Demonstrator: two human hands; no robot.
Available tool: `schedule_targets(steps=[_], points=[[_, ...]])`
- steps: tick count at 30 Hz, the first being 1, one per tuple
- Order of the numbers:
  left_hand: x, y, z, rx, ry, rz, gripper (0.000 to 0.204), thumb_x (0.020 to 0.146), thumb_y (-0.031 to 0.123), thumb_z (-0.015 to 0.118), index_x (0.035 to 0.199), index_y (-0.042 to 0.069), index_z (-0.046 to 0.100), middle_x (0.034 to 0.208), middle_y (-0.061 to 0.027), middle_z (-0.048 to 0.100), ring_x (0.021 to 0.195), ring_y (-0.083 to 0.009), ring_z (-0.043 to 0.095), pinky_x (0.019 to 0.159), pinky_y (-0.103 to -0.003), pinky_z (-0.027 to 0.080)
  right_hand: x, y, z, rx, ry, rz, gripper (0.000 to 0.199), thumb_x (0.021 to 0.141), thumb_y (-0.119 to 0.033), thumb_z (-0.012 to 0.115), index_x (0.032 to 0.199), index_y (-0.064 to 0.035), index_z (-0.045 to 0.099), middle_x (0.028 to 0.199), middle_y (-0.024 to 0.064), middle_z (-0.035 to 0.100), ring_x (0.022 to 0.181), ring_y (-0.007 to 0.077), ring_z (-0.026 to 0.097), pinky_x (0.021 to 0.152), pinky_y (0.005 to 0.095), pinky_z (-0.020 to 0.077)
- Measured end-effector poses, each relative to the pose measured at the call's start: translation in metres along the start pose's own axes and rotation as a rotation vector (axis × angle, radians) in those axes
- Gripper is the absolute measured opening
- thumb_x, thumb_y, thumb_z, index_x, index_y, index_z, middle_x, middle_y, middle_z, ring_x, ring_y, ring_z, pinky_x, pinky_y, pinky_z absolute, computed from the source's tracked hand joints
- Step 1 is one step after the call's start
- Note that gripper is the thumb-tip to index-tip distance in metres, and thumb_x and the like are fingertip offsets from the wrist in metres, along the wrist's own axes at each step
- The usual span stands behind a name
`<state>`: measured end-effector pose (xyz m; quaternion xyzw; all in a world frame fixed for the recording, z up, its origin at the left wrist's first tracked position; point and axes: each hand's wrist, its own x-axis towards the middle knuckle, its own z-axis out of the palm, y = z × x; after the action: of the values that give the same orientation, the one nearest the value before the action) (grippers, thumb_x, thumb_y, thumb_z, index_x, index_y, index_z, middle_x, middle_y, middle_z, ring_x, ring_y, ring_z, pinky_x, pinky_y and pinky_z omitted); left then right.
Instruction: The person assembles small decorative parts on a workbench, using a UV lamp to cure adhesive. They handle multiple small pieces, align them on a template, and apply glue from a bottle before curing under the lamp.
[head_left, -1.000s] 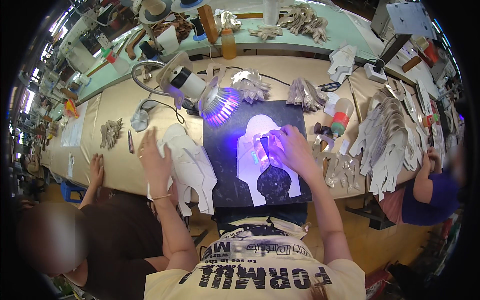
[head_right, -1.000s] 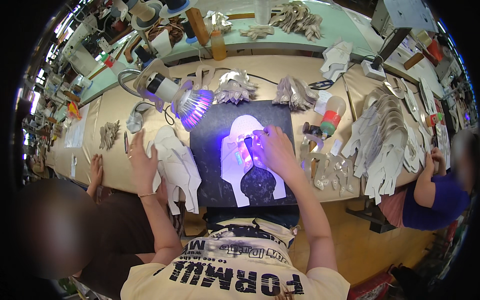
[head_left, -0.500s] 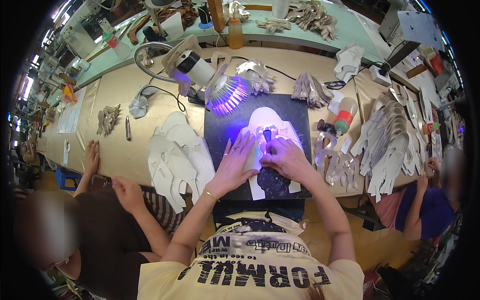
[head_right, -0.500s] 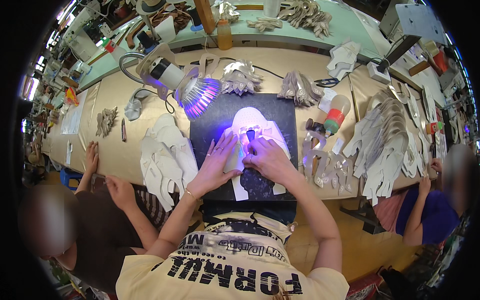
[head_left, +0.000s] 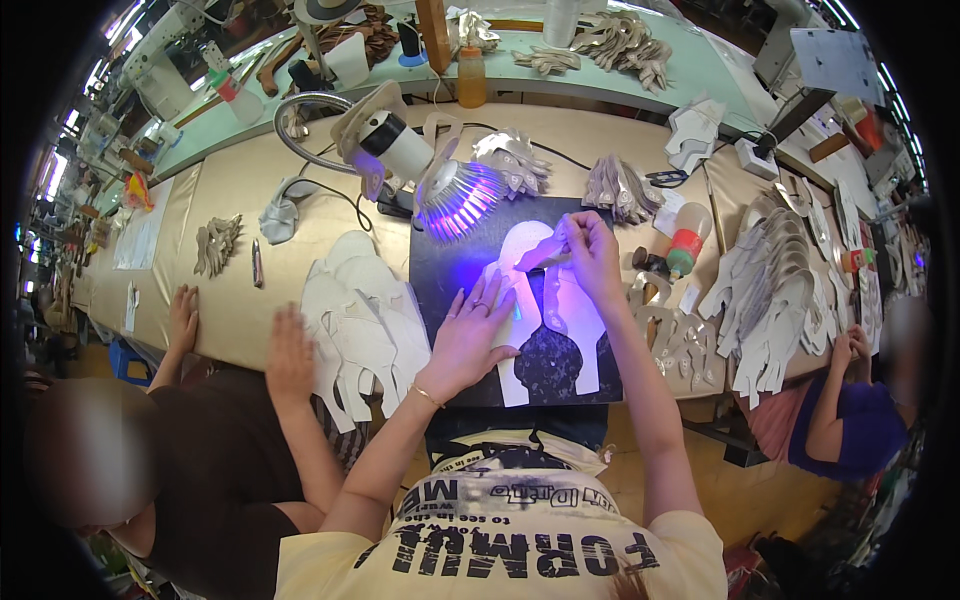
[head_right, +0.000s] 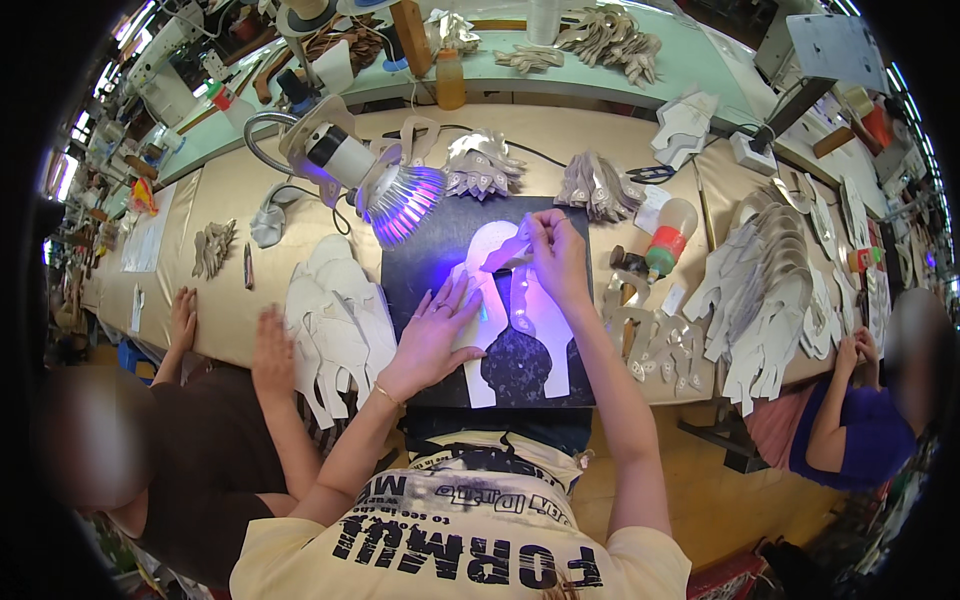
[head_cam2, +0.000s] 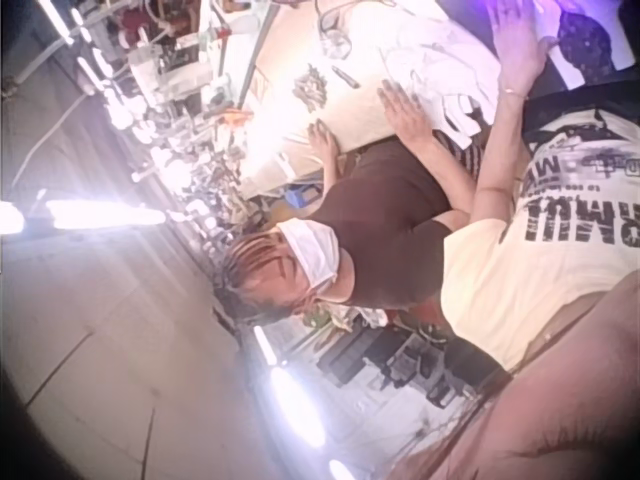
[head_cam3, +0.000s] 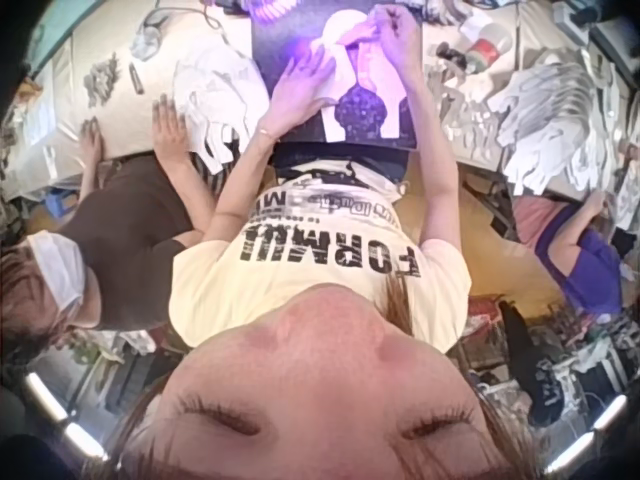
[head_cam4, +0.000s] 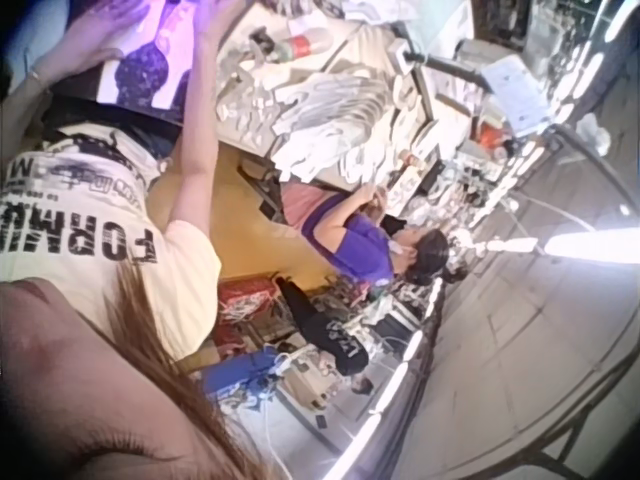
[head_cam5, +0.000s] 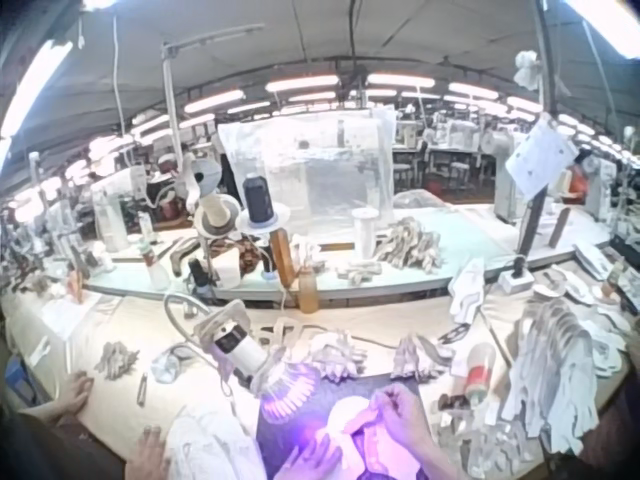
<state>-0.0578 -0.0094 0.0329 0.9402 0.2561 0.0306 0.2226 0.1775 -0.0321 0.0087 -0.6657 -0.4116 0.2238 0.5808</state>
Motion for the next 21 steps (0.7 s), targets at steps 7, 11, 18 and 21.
schedule_targets(steps=[7, 11, 18, 21], points=[[0.002, 0.003, 0.002, 0.026, -0.004, -0.002, 0.085, 0.080, 0.036, 0.074, 0.148, 0.005, 0.034, 0.157, -0.0223, 0.023, 0.146, -0.0381, 0.022, 0.117, -0.048, 0.025, -0.014, 0.005, -0.006, 0.316, 0.272, 0.328, 0.017, 0.099, -0.019, 0.058, 0.099, -0.0025, 0.059, 0.074, -0.0020, 0.057, 0.058, 0.0052, 0.048, 0.054, 0.0205, 0.0407], [0.004, 0.007, -0.001, 0.053, 0.027, -0.003, 0.076, 0.084, 0.035, 0.070, 0.146, 0.005, 0.038, 0.154, -0.0231, 0.028, 0.143, -0.0384, 0.028, 0.116, -0.050, 0.025, -0.017, -0.016, -0.043, 0.379, 0.384, 0.094, 0.014, 0.100, -0.018, 0.058, 0.098, -0.0038, 0.059, 0.078, -0.0012, 0.058, 0.064, 0.0060, 0.050, 0.058, 0.0212, 0.0420], [0.054, -0.005, 0.003, 0.009, 0.265, -0.101, 0.040, 0.090, 0.026, 0.063, 0.125, 0.009, 0.058, 0.135, -0.0170, 0.052, 0.119, -0.0348, 0.051, 0.102, -0.048, 0.037, -0.047, -0.053, -0.087, 0.363, -0.723, -0.015, 0.010, 0.093, -0.011, 0.061, 0.094, -0.0009, 0.064, 0.087, 0.0043, 0.065, 0.081, 0.0099, 0.060, 0.074, 0.0251, 0.0476], [0.081, -0.012, 0.012, -0.026, 0.473, -0.073, 0.035, 0.090, 0.027, 0.064, 0.119, 0.009, 0.062, 0.136, -0.0186, 0.051, 0.124, -0.0360, 0.049, 0.104, -0.048, 0.036, -0.032, -0.043, -0.067, -0.119, -0.393, 0.070, 0.022, 0.093, -0.017, 0.063, 0.109, -0.0030, 0.065, 0.089, 0.0060, 0.066, 0.083, 0.0158, 0.064, 0.078, 0.0300, 0.0498]])
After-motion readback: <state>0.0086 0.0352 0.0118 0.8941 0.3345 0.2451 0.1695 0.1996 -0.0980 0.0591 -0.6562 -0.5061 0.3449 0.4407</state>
